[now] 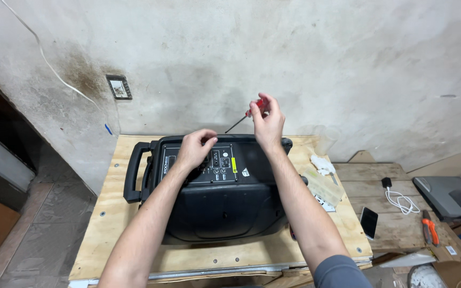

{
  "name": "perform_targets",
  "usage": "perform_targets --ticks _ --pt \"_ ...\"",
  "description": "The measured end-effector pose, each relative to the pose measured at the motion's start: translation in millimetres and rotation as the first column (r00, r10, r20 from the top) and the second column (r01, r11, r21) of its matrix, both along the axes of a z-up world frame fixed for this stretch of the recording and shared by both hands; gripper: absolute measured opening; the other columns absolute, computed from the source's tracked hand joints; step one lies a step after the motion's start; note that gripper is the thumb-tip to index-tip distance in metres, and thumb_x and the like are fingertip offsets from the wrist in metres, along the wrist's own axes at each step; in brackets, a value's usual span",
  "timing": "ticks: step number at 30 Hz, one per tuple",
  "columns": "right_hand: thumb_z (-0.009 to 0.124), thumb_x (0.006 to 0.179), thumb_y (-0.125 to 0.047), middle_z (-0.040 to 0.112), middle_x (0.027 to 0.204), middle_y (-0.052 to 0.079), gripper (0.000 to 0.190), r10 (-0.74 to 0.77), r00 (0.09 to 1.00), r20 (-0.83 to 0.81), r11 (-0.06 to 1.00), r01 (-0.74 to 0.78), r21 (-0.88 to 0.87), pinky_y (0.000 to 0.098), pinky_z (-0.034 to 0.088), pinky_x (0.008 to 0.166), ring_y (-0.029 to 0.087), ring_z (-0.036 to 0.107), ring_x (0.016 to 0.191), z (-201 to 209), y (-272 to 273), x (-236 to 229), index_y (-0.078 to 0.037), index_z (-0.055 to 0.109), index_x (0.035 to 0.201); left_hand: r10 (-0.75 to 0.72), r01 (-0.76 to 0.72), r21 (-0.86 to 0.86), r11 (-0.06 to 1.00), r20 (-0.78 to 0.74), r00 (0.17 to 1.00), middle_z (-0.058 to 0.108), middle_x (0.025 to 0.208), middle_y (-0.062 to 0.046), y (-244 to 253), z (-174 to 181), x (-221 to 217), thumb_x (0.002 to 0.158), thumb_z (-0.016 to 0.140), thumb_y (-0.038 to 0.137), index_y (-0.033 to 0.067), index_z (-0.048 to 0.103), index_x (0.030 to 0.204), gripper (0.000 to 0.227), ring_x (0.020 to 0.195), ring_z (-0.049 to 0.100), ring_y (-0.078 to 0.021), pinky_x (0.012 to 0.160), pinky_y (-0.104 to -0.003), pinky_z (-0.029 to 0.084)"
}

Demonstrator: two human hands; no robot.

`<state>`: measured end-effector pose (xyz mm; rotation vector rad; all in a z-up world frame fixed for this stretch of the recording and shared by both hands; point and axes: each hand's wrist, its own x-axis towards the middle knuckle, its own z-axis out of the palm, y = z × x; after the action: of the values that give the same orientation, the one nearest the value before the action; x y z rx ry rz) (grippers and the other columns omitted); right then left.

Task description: The person uses a screwdriver to remove screws from the control panel of a black portable power station placed on a wooden workbench. They systematically unscrew and remove each screw, then set them aside on the table.

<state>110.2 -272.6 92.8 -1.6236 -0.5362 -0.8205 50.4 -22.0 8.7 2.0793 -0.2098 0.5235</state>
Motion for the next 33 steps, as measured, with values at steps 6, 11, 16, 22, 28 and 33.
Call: perform_targets --ticks 6,11,16,22,28,33 --pt "0.083 0.108 -0.014 0.084 0.1 0.015 0.039 0.089 0.993 0.072 0.985 -0.077 -0.154 0.0335 0.068 0.066 0.02 0.076 0.078 48.4 17.2 -4.9 -0.005 0.073 0.145 -0.154 0.153 0.014 0.988 0.13 0.98 0.087 0.119 -0.004 -36.8 2.7 30.8 0.102 0.085 0.019 0.0234 0.083 0.139 0.037 0.115 0.082 -0.0274 0.098 -0.042 0.067" --pt "0.079 0.11 -0.011 0.082 0.087 0.009 0.04 0.168 0.984 0.058 0.969 -0.154 -0.191 0.0302 0.067 0.061 0.016 0.077 0.065 58.2 29.8 7.0 -0.01 0.071 0.149 -0.141 0.145 -0.029 0.989 0.108 0.984 0.088 0.11 -0.004 -47.5 -9.7 52.8 0.101 0.085 0.02 0.0242 0.087 0.128 0.028 0.111 0.082 -0.026 0.099 -0.041 0.066" --pt "0.077 0.111 -0.011 0.082 0.09 0.009 0.043 0.21 0.977 0.024 0.954 -0.199 -0.224 0.0296 0.067 0.062 0.015 0.077 0.062 53.3 37.6 16.2 -0.011 0.068 0.153 -0.095 0.101 -0.069 0.992 0.091 0.991 0.088 0.106 -0.006 -51.4 -16.4 57.3 0.099 0.086 0.02 0.0208 0.089 0.122 0.023 0.108 0.083 -0.0272 0.095 -0.04 0.067" --pt "0.076 0.114 -0.018 0.082 0.098 0.012 0.045 0.246 0.969 -0.004 0.936 -0.238 -0.26 0.0305 0.066 0.063 0.016 0.078 0.064 52.8 39.6 19.3 -0.011 0.065 0.157 -0.062 0.074 -0.081 0.994 0.143 0.988 0.087 0.106 -0.004 -49.1 -30.0 63.4 0.098 0.089 0.021 0.0229 0.089 0.119 0.021 0.111 0.082 -0.0266 0.096 -0.04 0.066" --pt "0.075 0.114 -0.016 0.082 0.099 0.014 0.047 0.27 0.962 -0.042 0.92 -0.27 -0.285 0.0333 0.066 0.067 0.019 0.08 0.068 54.0 37.9 19.8 -0.008 0.064 0.158 -0.077 0.085 -0.06 0.995 0.116 0.99 0.087 0.108 -0.006 -49.6 -23.3 55.2 0.099 0.086 0.02 0.0204 0.089 0.119 0.02 0.114 0.081 -0.0298 0.099 -0.043 0.065" --pt "0.075 0.114 -0.016 0.083 0.099 0.013 0.047 0.273 0.96 -0.065 0.913 -0.279 -0.297 0.0334 0.067 0.069 0.019 0.081 0.069 51.3 36.8 27.4 -0.008 0.064 0.159 -0.064 0.07 -0.044 0.997 0.111 0.992 0.086 0.108 -0.005 -50.3 -26.8 58.4 0.1 0.085 0.02 0.0204 0.088 0.119 0.019 0.115 0.08 -0.0292 0.1 -0.042 0.064"
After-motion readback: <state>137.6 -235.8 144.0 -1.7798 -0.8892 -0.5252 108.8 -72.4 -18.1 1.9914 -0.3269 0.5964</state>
